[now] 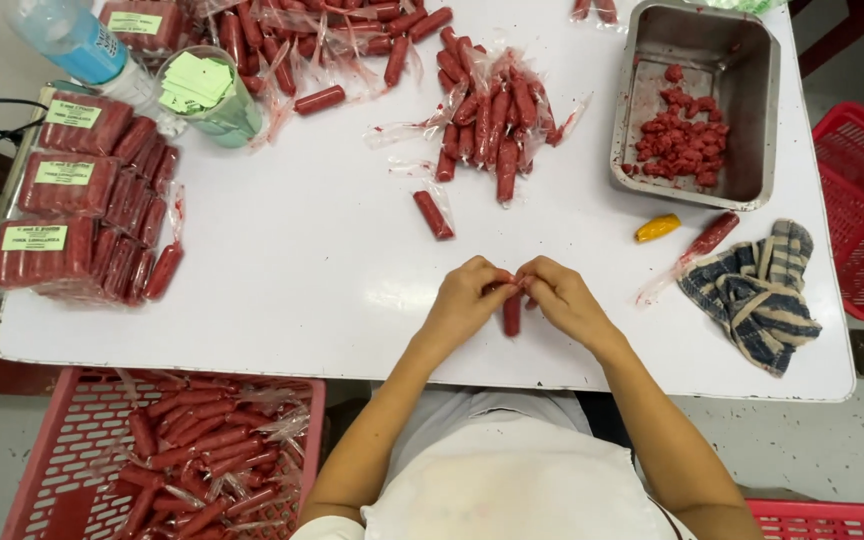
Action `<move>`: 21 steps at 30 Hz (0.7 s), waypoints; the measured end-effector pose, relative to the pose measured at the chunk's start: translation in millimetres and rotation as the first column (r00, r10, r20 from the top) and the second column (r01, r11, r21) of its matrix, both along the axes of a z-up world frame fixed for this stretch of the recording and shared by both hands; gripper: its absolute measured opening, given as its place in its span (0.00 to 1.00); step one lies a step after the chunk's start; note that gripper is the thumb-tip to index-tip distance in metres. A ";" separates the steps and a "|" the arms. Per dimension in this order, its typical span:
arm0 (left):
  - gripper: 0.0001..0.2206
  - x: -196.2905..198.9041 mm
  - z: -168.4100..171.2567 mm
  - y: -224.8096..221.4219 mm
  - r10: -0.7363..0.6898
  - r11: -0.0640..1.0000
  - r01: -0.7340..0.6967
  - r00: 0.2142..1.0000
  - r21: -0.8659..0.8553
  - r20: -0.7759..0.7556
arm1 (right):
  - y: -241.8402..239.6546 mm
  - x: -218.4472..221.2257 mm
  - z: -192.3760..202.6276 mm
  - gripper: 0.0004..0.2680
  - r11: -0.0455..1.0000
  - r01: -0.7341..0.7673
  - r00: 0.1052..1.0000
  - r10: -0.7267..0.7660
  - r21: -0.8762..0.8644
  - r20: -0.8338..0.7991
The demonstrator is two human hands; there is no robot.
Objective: The person is tying the ends of individual sausages in plastic casings by hand.
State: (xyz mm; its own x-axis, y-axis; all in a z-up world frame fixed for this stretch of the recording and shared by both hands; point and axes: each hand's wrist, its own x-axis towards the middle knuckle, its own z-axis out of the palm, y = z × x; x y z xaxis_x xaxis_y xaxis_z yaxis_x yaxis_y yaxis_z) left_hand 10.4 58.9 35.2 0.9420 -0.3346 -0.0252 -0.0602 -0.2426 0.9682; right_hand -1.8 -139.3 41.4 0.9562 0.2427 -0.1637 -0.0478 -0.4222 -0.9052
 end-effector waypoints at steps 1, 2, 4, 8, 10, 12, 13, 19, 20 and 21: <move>0.08 -2.0 -0.9 -3.5 -0.022 0.994 0.008 0.992 0.111 0.127 | 0.1 -1.1 1.5 0.08 1.000 -0.010 0.995 0.011 -0.002 0.101; 0.08 -3.7 -1.9 -6.8 -0.058 0.975 0.001 0.967 0.221 0.249 | 0.5 -2.0 2.8 0.06 1.000 -0.020 0.979 0.021 -0.005 0.201; 0.07 -6.1 -3.5 -9.1 -0.078 0.965 -0.015 0.937 0.262 0.341 | 3.1 -6.0 8.7 0.05 0.997 -0.032 0.977 0.017 0.068 0.212; 0.01 -7.3 -8.3 -10.6 -0.129 0.933 -0.125 0.760 0.338 0.637 | -3.4 -7.4 -19.4 0.09 0.973 0.013 0.981 -0.058 0.232 0.187; 0.03 -9.2 -16.6 -8.1 -0.072 0.956 -0.123 0.782 0.267 0.619 | 1.5 -3.8 -14.8 0.10 0.963 -0.010 0.982 -0.041 0.268 0.184; 0.05 -11.9 -22.3 -6.5 -0.015 0.974 -0.123 0.805 0.191 0.593 | 5.8 -0.9 -14.9 0.11 0.954 -0.031 0.984 -0.024 0.300 0.178; 0.05 -13.6 -23.4 -5.6 0.063 0.985 -0.139 0.839 0.101 0.541 | 8.0 0.6 -17.4 0.08 0.945 -0.071 0.985 0.016 0.319 0.171; 0.05 -22.6 -11.9 -1.0 0.263 0.964 -0.254 0.861 -0.081 0.435 | 20.5 9.6 -2.2 0.04 0.923 -0.147 0.983 0.096 0.357 0.157; 0.05 -22.8 -10.1 -0.2 0.280 0.960 -0.262 0.860 -0.101 0.427 | 19.8 12.2 -4.3 0.04 0.933 -0.117 0.987 0.070 0.339 0.147; 0.05 -22.3 -13.4 0.6 0.284 0.959 -0.266 0.859 -0.103 0.426 | 22.4 12.1 -7.0 0.04 0.934 -0.120 0.986 0.074 0.337 0.146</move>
